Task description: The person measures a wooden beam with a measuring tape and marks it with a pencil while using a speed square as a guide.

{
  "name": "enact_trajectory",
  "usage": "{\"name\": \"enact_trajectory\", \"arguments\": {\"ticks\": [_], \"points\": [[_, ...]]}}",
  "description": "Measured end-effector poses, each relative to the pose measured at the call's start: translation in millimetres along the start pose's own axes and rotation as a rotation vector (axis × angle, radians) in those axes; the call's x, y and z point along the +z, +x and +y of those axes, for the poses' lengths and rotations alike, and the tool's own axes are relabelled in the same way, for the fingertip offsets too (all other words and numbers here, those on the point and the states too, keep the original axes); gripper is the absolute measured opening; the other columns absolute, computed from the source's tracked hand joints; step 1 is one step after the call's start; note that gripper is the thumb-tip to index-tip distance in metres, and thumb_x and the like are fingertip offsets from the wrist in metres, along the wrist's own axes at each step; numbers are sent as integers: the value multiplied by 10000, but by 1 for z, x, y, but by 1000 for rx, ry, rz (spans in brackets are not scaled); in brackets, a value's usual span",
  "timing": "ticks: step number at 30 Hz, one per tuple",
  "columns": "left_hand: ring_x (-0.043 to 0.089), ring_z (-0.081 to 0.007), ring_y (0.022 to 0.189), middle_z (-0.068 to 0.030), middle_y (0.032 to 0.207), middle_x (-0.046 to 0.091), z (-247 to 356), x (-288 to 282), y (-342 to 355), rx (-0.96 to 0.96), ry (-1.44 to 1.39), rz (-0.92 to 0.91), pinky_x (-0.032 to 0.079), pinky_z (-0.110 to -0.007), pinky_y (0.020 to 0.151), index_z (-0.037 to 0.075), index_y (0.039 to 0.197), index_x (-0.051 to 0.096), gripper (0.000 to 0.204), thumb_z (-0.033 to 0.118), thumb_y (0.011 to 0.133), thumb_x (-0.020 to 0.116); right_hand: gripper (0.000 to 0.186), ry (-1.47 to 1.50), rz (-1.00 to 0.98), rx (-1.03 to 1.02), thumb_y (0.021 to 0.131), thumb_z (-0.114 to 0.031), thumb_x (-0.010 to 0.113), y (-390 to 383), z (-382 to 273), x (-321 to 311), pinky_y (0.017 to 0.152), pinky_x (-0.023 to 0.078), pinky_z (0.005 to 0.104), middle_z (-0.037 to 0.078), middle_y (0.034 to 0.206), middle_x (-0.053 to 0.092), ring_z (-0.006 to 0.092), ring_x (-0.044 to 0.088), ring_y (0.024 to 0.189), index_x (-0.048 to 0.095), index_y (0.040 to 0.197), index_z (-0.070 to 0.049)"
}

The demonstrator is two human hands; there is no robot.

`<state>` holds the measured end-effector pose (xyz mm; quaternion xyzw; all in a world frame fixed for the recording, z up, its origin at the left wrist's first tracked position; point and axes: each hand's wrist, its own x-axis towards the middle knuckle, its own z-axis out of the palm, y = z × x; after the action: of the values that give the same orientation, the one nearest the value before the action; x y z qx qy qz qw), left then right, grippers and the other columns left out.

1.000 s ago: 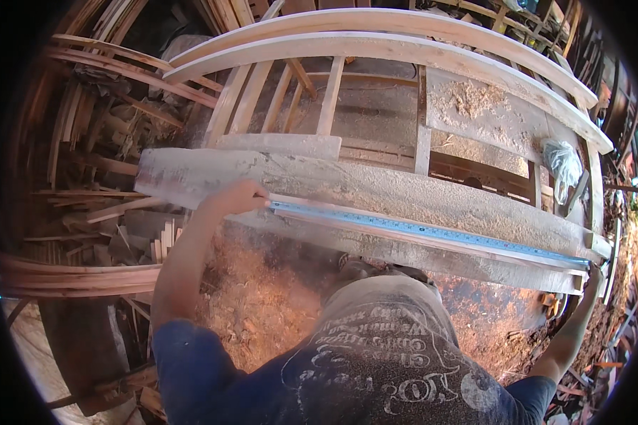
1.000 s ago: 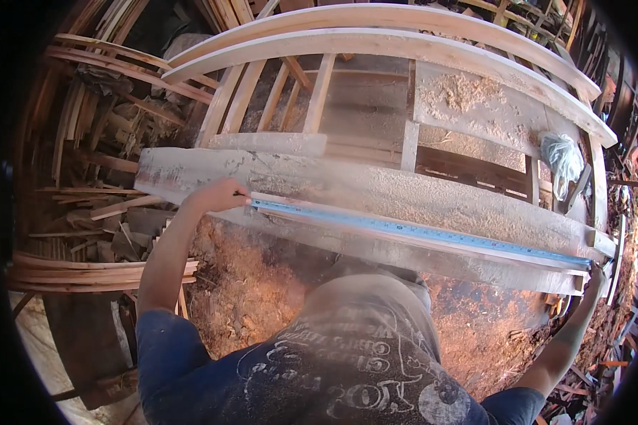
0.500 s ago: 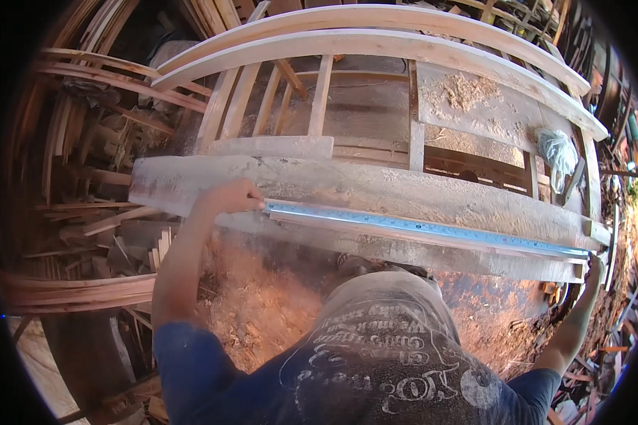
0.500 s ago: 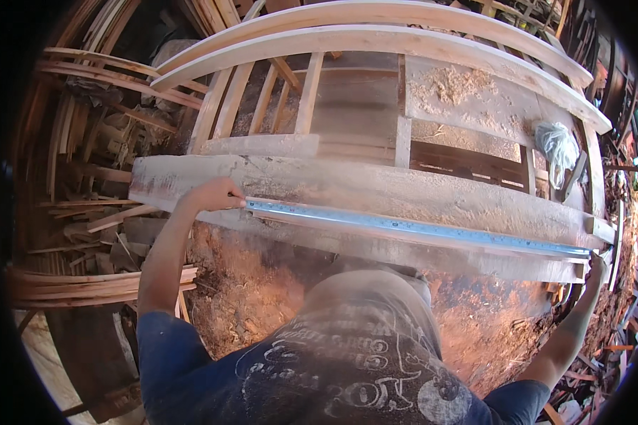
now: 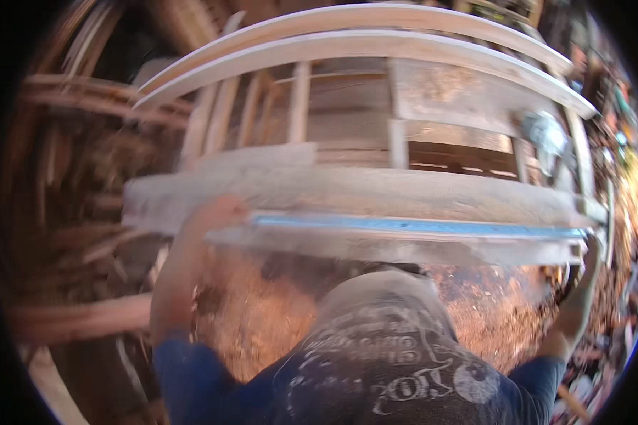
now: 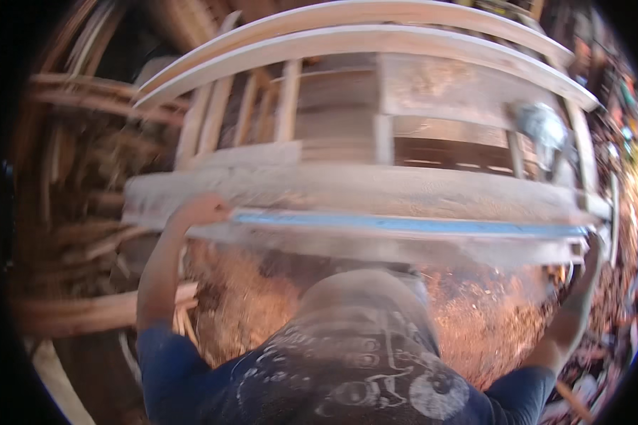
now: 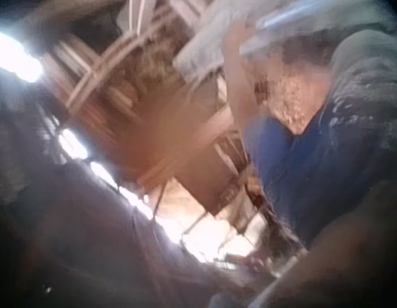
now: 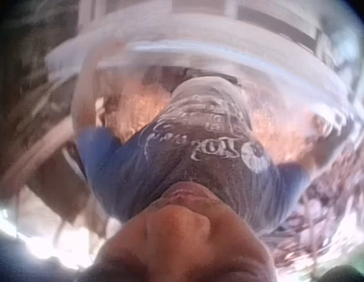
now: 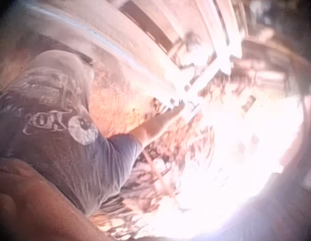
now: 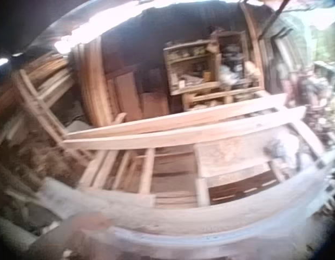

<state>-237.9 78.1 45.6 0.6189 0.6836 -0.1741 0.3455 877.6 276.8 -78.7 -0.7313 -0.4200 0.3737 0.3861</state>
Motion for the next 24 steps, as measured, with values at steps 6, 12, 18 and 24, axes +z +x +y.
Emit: {"name": "enact_trajectory", "arguments": {"ticks": [6,12,18,24], "points": [[718,-221,738,-135,780,754,-32,10,0,-109,24,64,548,-413,712,27,947,804,318,323,832,785,302,-339,459,71,911,-336,776,-74,-50,37,641,487,378,61,901,691,179,605,741,774,1040,-63],[643,-138,641,-69,671,722,-27,7,-4,-19,-125,71,504,-355,629,22,938,825,293,286,825,768,289,-276,502,352,877,-284,813,-71,-98,60,721,536,378,123,916,772,200,704,822,798,998,-22],[633,-147,621,-65,676,725,-17,2,-1,27,-127,54,498,-353,620,21,937,824,279,275,836,767,262,-304,526,261,829,-233,863,-83,-113,58,647,524,383,110,717,722,190,676,683,768,761,1],[661,-177,635,-109,668,712,-25,12,6,-34,-17,60,533,-397,661,24,958,809,279,275,846,763,275,-348,366,8,897,-311,772,-18,-16,19,727,528,373,86,935,747,207,674,835,760,954,-43]]}}
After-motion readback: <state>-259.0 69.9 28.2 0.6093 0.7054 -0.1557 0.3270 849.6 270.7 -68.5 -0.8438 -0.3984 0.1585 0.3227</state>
